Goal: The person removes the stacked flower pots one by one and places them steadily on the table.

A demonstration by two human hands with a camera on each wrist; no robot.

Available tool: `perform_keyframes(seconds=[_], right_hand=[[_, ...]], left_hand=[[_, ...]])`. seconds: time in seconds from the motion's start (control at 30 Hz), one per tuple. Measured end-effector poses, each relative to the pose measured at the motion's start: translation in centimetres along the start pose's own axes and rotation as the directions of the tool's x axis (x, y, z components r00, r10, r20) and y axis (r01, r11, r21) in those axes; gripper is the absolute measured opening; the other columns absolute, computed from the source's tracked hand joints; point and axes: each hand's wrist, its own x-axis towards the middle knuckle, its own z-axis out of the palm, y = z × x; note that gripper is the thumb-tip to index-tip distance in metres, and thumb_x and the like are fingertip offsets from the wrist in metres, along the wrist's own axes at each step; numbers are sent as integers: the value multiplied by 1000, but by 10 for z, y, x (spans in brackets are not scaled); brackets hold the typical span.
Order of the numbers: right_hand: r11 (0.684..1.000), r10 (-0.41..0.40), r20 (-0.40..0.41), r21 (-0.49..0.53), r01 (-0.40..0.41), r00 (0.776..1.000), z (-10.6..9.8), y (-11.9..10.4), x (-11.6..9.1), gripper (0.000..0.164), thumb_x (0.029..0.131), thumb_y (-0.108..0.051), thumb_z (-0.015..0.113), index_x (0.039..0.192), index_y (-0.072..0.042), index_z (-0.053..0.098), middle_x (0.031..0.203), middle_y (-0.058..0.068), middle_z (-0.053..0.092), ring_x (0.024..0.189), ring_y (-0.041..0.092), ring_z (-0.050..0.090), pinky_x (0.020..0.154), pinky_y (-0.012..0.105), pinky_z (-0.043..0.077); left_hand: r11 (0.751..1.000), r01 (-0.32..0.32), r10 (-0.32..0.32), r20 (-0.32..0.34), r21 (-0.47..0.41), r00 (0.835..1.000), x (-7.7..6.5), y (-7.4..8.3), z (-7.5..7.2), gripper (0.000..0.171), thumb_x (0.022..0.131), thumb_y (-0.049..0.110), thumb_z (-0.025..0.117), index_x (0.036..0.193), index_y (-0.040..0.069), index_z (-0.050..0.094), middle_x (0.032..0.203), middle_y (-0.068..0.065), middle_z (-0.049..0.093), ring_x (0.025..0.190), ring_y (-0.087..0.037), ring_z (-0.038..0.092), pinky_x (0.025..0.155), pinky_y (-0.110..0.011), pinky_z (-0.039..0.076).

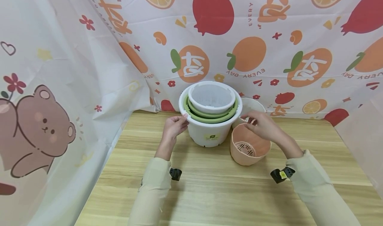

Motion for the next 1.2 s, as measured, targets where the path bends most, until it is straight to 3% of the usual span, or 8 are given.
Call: perform_keyframes(seconds=[0.3,0.77,1.2], right_hand=[[1000,-19,-17,-17,19,1000,0,-10,13,27,81,6,59,107,5,61,100,18,60,78,23,56,68,39,53],[996,-60,-62,-63,56,996,-2,-25,30,30,80,5,60,109,2,60,95,16,59,79,24,56,68,37,53],[998,-48,0,-45,48,999,1,-38,44,34,80,6,59,114,3,58,104,18,59,84,27,55,70,38,50]], left_hand=[[1000,1,-1,1,0,1000,0,-1,0,25,90,18,59,98,-6,58,86,-10,63,88,-19,61,84,-33,50],[1000,3,-3,8,0,1000,-2,2,0,25,90,18,59,97,-6,58,84,-8,62,92,-22,61,85,-34,50],[1000,0,0,10,-2,1000,-1,1,-1,27,90,18,59,99,-7,58,87,-10,63,93,-22,61,85,-34,49]])
